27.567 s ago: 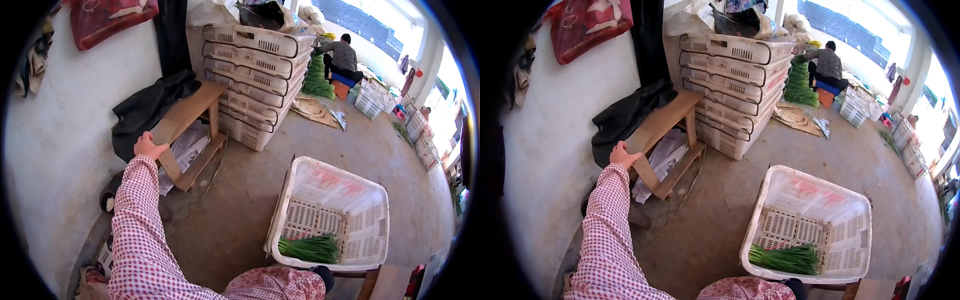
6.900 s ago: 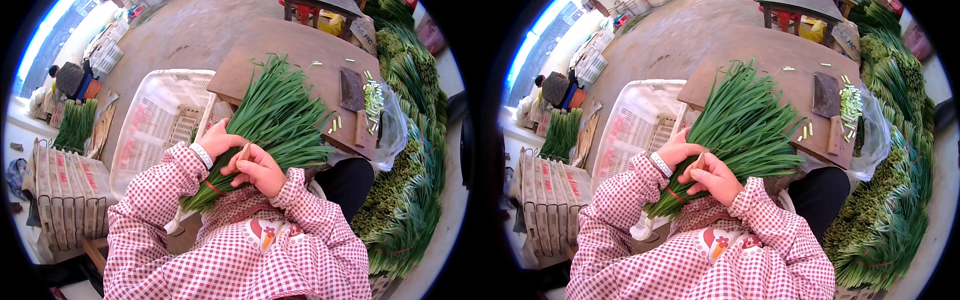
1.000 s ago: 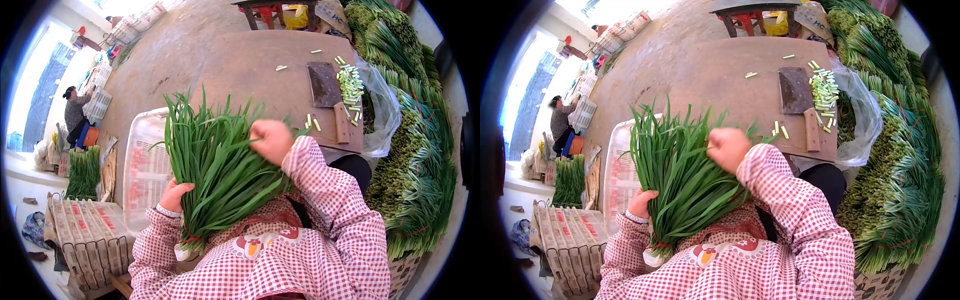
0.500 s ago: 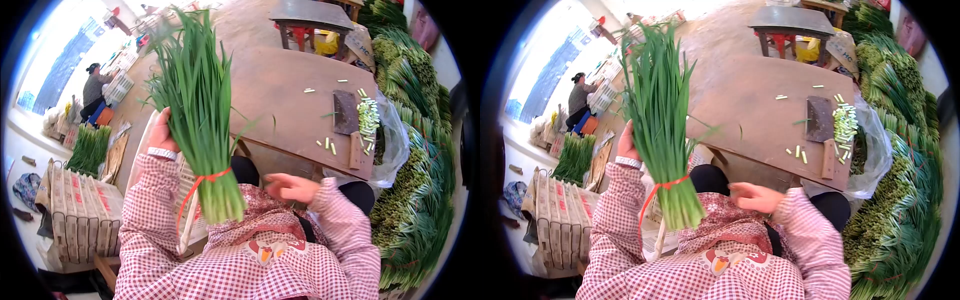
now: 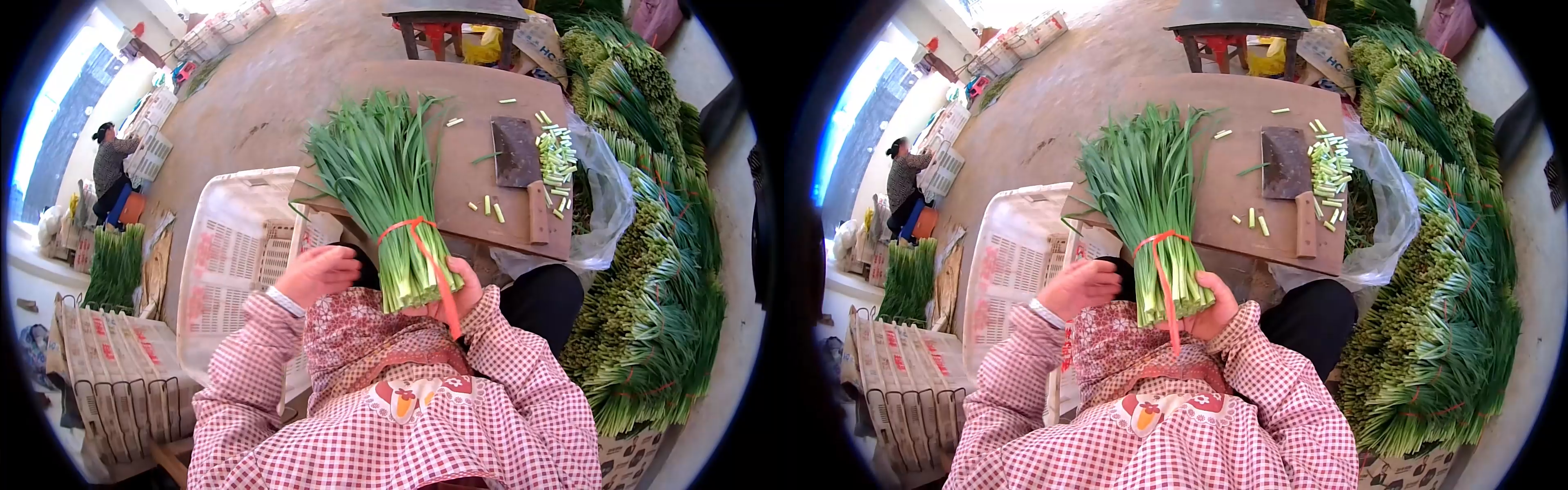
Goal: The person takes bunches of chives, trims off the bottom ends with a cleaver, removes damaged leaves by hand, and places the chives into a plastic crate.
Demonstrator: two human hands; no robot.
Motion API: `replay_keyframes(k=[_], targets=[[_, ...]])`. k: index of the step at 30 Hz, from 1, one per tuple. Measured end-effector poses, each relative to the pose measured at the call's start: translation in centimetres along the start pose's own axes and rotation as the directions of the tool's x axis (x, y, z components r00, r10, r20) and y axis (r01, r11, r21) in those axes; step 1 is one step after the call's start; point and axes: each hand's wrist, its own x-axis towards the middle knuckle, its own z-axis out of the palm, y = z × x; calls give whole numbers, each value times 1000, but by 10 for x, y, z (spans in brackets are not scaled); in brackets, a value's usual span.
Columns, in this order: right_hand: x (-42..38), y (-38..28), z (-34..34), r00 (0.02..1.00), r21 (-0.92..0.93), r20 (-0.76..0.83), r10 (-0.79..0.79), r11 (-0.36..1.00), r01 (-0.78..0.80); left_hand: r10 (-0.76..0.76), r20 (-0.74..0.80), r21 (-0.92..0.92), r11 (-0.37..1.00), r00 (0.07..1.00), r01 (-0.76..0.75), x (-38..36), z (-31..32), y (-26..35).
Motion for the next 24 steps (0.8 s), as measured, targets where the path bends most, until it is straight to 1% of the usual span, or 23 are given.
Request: replay_keyframes(k=[1,2,3,4,6,7,8,9,10,11,12,13,14,15,16,18,19,20,21,22,23,24], targets=[[2,0,-1,999,77,-24,42,996,-40,32,137,-110,994,990,-16,6,8,-13],[2,1,-2,995,152,-48,85,985,-77,79,268,-223,975,960,-19,18,15,-29],[0,3,4,998,257,31,61,964,-67,171,328,-375,926,929,-39,32,29,-45],[-3,9,9,998,253,27,61,965,-66,270,373,-518,854,888,-43,45,45,-56],[-12,21,17,963,333,270,-9,939,-85,436,417,-675,736,798,-50,47,87,-49],[-16,25,22,949,303,315,23,945,-123,496,508,-728,684,704,43,50,100,-46],[-19,28,17,947,187,310,81,972,-144,552,489,-780,623,675,56,57,107,-48],[-25,21,4,960,26,203,195,979,-204,534,498,-812,563,683,153,53,111,-42],[-32,10,3,954,-128,80,288,952,-277,517,509,-833,497,688,243,49,113,-33],[-42,6,8,956,-287,-227,187,925,-249,474,496,-807,562,728,183,52,107,-27],[-49,3,22,875,-439,-483,19,860,-262,434,472,-770,626,767,120,54,95,-19],[-60,-3,14,879,-466,-478,-9,850,-245,416,497,-712,698,762,83,51,84,-8],[-73,-8,12,871,-455,-487,-60,869,-194,460,462,-673,738,758,-38,48,77,5],[-83,-16,10,876,-429,-479,-59,886,-175,482,411,-627,765,774,-143,51,60,15],[-91,-22,9,880,-427,-467,-86,894,-139,506,354,-572,782,787,-246,55,39,23],[-101,-29,-2,892,-423,-429,-144,904,-57,546,160,-493,766,822,-413,55,-11,37],[-101,-30,-7,863,-421,-474,-174,906,-49,559,125,-495,751,820,-437,45,-32,45],[-101,-29,-12,830,-416,-521,-200,908,-42,528,65,-438,778,847,-451,32,-52,51],[-100,-29,-16,827,-445,-528,-193,892,-76,490,1,-383,805,872,-452,20,-73,54],[-98,-28,-18,823,-472,-538,-185,875,-111,477,-43,-325,824,878,-464,9,-98,56],[-98,-29,-19,812,-473,-566,-141,863,-180,507,-120,-205,828,853,-521,2,-126,53],[-101,-30,-26,828,-465,-554,-93,859,-214,531,-195,-83,829,825,-553,-2,-159,43]])
